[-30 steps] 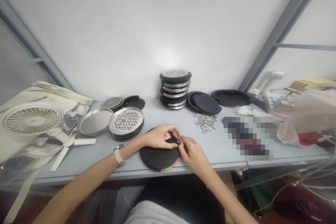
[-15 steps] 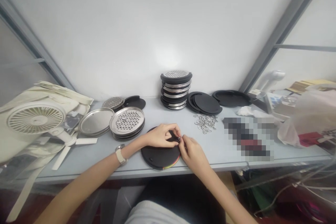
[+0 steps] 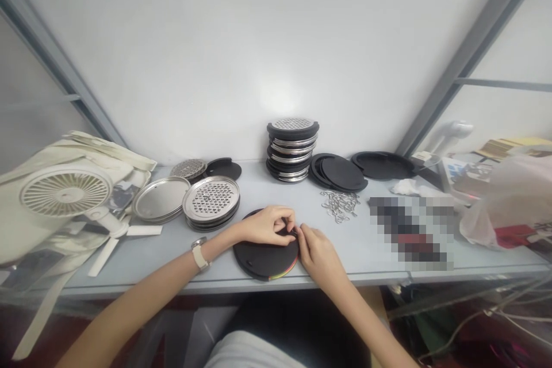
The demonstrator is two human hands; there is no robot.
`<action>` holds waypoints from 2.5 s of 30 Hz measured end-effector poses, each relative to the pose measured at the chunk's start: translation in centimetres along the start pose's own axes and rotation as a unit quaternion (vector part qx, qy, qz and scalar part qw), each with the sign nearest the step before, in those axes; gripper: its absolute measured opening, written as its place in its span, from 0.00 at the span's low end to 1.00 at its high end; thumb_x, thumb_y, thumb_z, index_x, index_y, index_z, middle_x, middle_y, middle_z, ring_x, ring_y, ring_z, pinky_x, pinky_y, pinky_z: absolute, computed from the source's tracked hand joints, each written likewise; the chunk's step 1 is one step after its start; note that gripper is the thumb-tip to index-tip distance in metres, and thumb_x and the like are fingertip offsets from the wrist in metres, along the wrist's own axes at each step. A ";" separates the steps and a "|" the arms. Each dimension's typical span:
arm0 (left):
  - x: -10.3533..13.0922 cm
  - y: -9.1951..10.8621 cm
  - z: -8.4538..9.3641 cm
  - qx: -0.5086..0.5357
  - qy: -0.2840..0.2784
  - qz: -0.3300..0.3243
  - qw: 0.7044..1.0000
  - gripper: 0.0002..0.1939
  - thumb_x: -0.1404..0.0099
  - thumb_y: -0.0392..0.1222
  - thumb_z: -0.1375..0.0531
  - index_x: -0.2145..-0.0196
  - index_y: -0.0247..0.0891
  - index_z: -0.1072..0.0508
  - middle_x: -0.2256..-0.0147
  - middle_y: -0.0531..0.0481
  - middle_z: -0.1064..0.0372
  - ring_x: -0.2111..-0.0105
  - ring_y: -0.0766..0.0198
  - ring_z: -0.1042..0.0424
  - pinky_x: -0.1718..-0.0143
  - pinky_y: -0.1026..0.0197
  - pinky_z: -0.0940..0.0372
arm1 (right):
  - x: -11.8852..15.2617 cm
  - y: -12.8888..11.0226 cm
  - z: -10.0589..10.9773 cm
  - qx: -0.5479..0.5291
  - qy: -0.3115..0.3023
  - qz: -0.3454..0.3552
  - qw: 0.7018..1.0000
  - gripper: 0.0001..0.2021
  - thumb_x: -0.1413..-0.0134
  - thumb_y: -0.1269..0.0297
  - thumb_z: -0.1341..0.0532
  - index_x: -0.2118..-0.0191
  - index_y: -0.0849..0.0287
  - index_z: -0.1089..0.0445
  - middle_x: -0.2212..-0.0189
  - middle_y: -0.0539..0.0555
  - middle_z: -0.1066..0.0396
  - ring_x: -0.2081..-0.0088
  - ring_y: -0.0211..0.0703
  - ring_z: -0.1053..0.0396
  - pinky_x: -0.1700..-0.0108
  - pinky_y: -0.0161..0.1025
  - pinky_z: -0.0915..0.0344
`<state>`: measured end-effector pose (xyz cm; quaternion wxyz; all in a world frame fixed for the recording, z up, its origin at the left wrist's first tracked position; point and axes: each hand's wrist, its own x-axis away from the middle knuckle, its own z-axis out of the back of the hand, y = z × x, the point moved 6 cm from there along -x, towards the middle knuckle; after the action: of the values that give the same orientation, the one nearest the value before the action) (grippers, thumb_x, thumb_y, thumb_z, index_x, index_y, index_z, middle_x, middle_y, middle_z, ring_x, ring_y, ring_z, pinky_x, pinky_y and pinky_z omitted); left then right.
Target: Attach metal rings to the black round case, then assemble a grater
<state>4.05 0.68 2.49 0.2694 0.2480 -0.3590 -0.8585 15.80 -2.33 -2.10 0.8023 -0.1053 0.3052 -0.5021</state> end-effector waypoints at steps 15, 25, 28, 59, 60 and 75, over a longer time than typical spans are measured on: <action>0.3 -0.4 -0.2 0.065 -0.019 0.030 0.997 0.07 0.46 0.37 0.39 0.70 0.35 0.34 0.81 0.60 0.42 0.84 0.77 0.46 0.82 0.72 0.50 | 0.3 0.4 -0.4 0.054 0.020 -0.003 0.998 0.14 0.34 0.62 0.56 0.69 0.57 0.39 0.77 0.53 0.35 0.72 0.46 0.35 0.69 0.38 0.41; 0.5 -1.0 -0.4 0.087 -0.041 0.070 0.993 0.06 0.44 0.38 0.41 0.68 0.35 0.33 0.84 0.61 0.44 0.87 0.75 0.42 0.84 0.72 0.50 | 0.2 0.3 -0.2 0.044 0.022 0.006 0.999 0.15 0.34 0.63 0.57 0.70 0.57 0.41 0.77 0.53 0.35 0.72 0.46 0.35 0.69 0.38 0.42; 0.5 -0.9 -0.3 0.063 -0.035 0.061 0.996 0.03 0.44 0.34 0.44 0.69 0.36 0.33 0.84 0.62 0.47 0.86 0.76 0.43 0.82 0.72 0.50 | 0.2 0.3 -0.2 0.047 0.023 0.014 0.999 0.15 0.34 0.63 0.57 0.70 0.57 0.41 0.77 0.53 0.36 0.73 0.45 0.35 0.69 0.38 0.42; 0.4 0.0 0.4 -0.181 0.036 0.073 0.980 0.07 0.46 0.41 0.44 0.76 0.38 0.40 0.77 0.56 0.39 0.77 0.70 0.44 0.74 0.65 0.50 | -0.1 -0.3 0.4 -0.052 -0.016 0.013 0.998 0.13 0.36 0.68 0.56 0.50 0.57 0.42 0.71 0.55 0.30 0.68 0.47 0.30 0.65 0.39 0.35; 0.4 0.0 0.3 -0.197 0.034 0.077 0.977 0.07 0.46 0.41 0.44 0.76 0.38 0.40 0.77 0.56 0.38 0.78 0.70 0.43 0.75 0.64 0.51 | -0.1 -0.3 0.4 -0.052 -0.020 0.015 0.998 0.13 0.36 0.68 0.56 0.50 0.57 0.42 0.71 0.55 0.30 0.68 0.47 0.31 0.65 0.39 0.35; 0.3 -0.3 0.0 -0.236 0.006 0.073 0.969 0.07 0.47 0.42 0.43 0.75 0.39 0.39 0.75 0.56 0.35 0.77 0.68 0.41 0.75 0.64 0.52 | 0.0 -0.6 0.5 -0.074 -0.016 0.017 0.997 0.06 0.36 0.67 0.55 0.57 0.56 0.43 0.71 0.54 0.33 0.68 0.46 0.32 0.65 0.40 0.37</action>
<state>3.79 0.67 2.21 0.3840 0.1557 -0.1618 -0.8956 15.67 -2.67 -1.45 0.8053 -0.1673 0.3305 -0.4628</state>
